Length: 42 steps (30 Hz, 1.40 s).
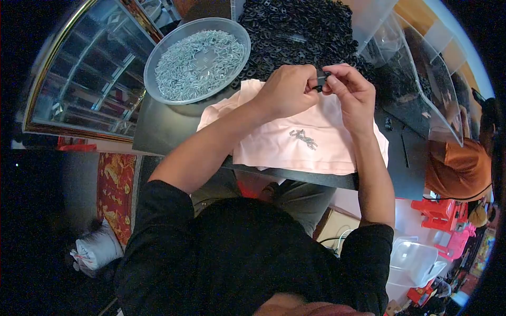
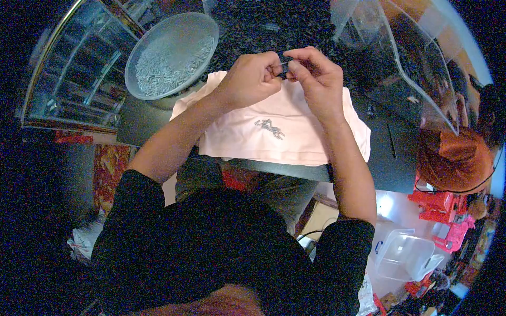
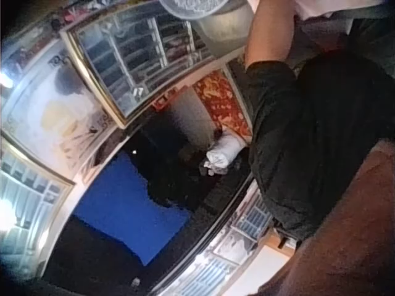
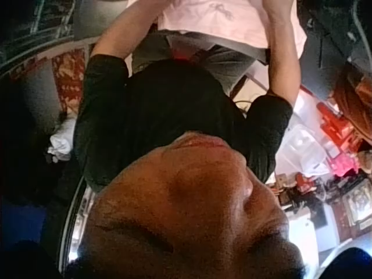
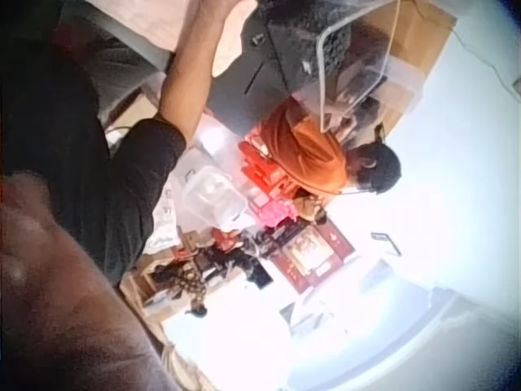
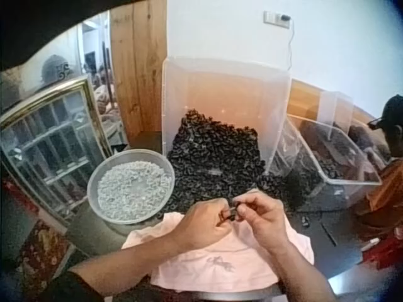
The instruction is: The person takes black plastic tabs and metal pins by hand, attaches the pins into the tabs, and places the assembled fasteners onto a cloth.
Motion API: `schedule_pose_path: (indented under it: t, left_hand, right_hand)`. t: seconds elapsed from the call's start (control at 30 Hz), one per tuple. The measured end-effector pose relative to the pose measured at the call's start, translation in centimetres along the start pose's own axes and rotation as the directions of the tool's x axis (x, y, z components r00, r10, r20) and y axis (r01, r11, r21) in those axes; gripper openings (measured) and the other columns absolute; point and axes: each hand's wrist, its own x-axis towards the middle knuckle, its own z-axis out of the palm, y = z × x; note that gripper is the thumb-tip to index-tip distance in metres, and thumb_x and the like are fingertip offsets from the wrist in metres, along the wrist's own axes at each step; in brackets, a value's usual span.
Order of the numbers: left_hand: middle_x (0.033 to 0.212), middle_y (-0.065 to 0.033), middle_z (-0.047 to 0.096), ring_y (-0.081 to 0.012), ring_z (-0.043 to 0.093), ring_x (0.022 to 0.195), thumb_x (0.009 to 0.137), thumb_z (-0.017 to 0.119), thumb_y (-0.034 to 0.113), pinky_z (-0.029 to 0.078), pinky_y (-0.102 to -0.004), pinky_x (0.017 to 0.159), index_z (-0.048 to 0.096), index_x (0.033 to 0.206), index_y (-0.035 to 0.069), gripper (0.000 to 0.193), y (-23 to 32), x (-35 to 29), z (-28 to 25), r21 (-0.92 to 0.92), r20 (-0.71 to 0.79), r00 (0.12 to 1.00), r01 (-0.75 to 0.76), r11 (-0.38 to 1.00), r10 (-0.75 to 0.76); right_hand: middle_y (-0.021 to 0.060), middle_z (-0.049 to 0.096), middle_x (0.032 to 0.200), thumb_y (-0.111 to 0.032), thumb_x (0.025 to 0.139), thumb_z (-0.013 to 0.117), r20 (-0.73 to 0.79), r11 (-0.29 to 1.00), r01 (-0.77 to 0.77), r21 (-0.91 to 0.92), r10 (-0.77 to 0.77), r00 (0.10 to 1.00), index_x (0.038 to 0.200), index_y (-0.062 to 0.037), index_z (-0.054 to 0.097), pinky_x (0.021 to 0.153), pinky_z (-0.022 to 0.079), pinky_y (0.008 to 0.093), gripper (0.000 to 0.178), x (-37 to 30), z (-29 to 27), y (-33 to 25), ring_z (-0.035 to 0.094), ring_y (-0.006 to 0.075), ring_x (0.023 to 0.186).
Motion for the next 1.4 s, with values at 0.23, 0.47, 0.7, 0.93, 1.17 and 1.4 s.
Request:
schedule_pose_path:
  t: [0.23,0.47,0.7,0.93,1.17,1.4]
  left_hand:
    - [0.064,-0.0087,0.058,-0.0127,0.057,0.056,0.067,0.058,0.002,0.048,-0.0254,0.053,0.056,0.078,-0.004,0.012,-0.8,0.6,0.3,-0.351,-0.06,0.994,0.065,0.934,-0.091]
    - [0.072,-0.0054,0.058,-0.0088,0.055,0.059,0.079,0.057,0.005,0.047,-0.0216,0.05,0.054,0.091,-0.003,0.015,-1.0,0.8,-0.2,-0.536,0.148,0.966,0.259,0.804,-0.213]
    - [0.072,-0.0065,0.059,-0.0094,0.055,0.058,0.08,0.057,0.008,0.047,-0.0213,0.051,0.055,0.091,-0.002,0.015,-0.9,0.6,0.0,-0.573,0.178,0.963,0.269,0.774,-0.202]
    - [0.072,-0.0079,0.059,-0.0099,0.055,0.058,0.082,0.056,0.009,0.047,-0.0214,0.051,0.054,0.091,-0.002,0.015,-0.9,0.5,-0.3,-0.576,0.208,0.962,0.269,0.772,-0.18]
    - [0.071,-0.0084,0.059,-0.0099,0.055,0.057,0.082,0.056,0.009,0.047,-0.0209,0.05,0.054,0.091,-0.002,0.015,-1.0,0.6,-0.3,-0.559,0.212,0.961,0.268,0.785,-0.178]
    - [0.068,-0.0074,0.058,-0.0095,0.055,0.056,0.08,0.054,0.007,0.046,-0.0206,0.048,0.055,0.085,-0.003,0.012,-0.7,0.5,-0.3,-0.586,0.205,0.962,0.27,0.764,-0.183]
  right_hand:
    - [0.0012,0.056,0.075,0.0,0.08,0.055,-0.012,0.998,-0.064,-0.007,0.064,0.998,0.093,0.0006,0.061,0.056,0.044,0.0199,0.014,0.1,-0.2,0.1,0.052,0.0073,0.062]
    - [0.0028,0.054,0.076,0.0,0.08,0.052,-0.015,0.998,-0.014,-0.055,0.013,1.0,0.091,0.0021,0.062,0.052,0.044,0.0201,0.014,0.5,-1.5,-0.3,0.051,0.0077,0.059]
    - [0.0023,0.052,0.079,0.0,0.08,0.053,0.052,0.99,0.002,-0.14,0.005,0.999,0.091,0.0007,0.062,0.052,0.046,0.019,0.014,0.4,-1.5,-0.3,0.051,0.006,0.062]
    - [0.002,0.052,0.079,0.0,0.081,0.053,0.068,0.988,-0.001,-0.155,0.012,0.998,0.09,0.0005,0.062,0.053,0.047,0.0191,0.013,0.5,-1.5,-0.3,0.051,0.006,0.062]
    - [0.0024,0.051,0.078,0.0,0.08,0.053,0.08,0.986,0.005,-0.169,0.009,0.997,0.091,0.0004,0.062,0.053,0.047,0.0187,0.014,0.5,-1.5,-0.3,0.051,0.0064,0.063]
    - [0.0022,0.049,0.076,0.001,0.079,0.053,0.09,0.98,0.036,-0.193,-0.019,0.996,0.091,0.0011,0.062,0.052,0.045,0.0182,0.014,0.5,-1.5,-0.1,0.049,0.0064,0.062]
